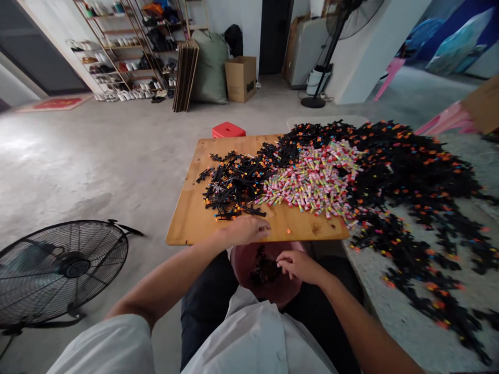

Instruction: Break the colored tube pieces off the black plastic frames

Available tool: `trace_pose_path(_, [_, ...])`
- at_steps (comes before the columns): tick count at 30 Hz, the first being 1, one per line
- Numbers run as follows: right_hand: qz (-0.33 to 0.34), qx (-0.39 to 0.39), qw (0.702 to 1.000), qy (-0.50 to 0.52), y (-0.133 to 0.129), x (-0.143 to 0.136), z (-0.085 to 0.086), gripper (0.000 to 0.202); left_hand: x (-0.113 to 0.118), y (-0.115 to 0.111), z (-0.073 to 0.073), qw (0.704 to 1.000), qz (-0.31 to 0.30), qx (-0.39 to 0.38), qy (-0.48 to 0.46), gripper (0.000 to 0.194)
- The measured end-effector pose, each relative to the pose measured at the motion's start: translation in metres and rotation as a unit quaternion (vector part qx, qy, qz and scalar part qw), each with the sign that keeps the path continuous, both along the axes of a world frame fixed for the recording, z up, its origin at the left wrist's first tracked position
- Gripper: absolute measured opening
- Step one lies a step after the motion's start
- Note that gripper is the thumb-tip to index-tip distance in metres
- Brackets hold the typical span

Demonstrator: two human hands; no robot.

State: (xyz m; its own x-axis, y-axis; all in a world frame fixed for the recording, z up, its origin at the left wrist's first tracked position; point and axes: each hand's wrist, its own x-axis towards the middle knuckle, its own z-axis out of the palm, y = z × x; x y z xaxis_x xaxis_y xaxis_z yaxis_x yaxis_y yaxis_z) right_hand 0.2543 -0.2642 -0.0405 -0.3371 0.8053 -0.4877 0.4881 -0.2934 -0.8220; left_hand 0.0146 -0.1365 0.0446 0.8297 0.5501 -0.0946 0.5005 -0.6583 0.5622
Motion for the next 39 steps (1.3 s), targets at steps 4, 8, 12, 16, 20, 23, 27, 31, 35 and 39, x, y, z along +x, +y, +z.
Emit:
trace_pose_path(4, [0.065, -0.001, 0.995, -0.076, 0.006, -0.007, -0.007, 0.018, -0.009, 0.029, -0.008, 0.982, 0.065, 0.165, 0.067, 0.030])
trace_pose_path(8, [0.090, 0.055, 0.993, -0.046, 0.044, -0.009, 0.035, 0.023, -0.005, 0.044, -0.023, 0.971, 0.027, 0.207, 0.118, 0.032])
trace_pose_path(12, [-0.056, 0.297, 0.937, -0.175, 0.104, -0.015, 0.073, 0.025, 0.001, 0.044, -0.025, 0.972, 0.006, 0.206, 0.113, 0.032])
trace_pose_path(16, [0.005, 0.360, 0.862, -0.357, 0.149, -0.025, 0.076, 0.043, 0.002, 0.037, -0.022, 0.979, 0.039, 0.191, 0.052, 0.043])
trace_pose_path(20, [0.087, 0.343, 0.832, -0.428, 0.162, -0.028, 0.070, 0.039, 0.001, 0.033, -0.025, 0.982, 0.075, 0.173, -0.003, 0.042])
trace_pose_path(23, [0.096, 0.344, 0.831, -0.427, 0.163, -0.024, 0.072, 0.035, 0.000, 0.034, -0.026, 0.986, 0.065, 0.155, -0.016, 0.032])
trace_pose_path(27, [0.047, 0.374, 0.848, -0.373, 0.155, -0.016, 0.072, 0.027, 0.002, 0.038, -0.029, 0.986, 0.059, 0.149, -0.050, 0.026])
trace_pose_path(31, [-0.155, 0.384, 0.897, -0.155, 0.130, -0.016, 0.060, 0.011, 0.003, 0.041, -0.033, 0.979, 0.075, 0.139, -0.129, 0.023])
trace_pose_path(35, [-0.288, 0.261, 0.910, 0.146, 0.097, -0.026, 0.052, 0.018, 0.005, 0.037, -0.030, 0.981, 0.087, 0.087, -0.151, 0.029])
trace_pose_path(39, [-0.353, 0.188, 0.875, 0.275, 0.076, -0.038, 0.055, 0.024, 0.013, 0.028, -0.025, 0.970, 0.107, 0.036, -0.216, 0.031])
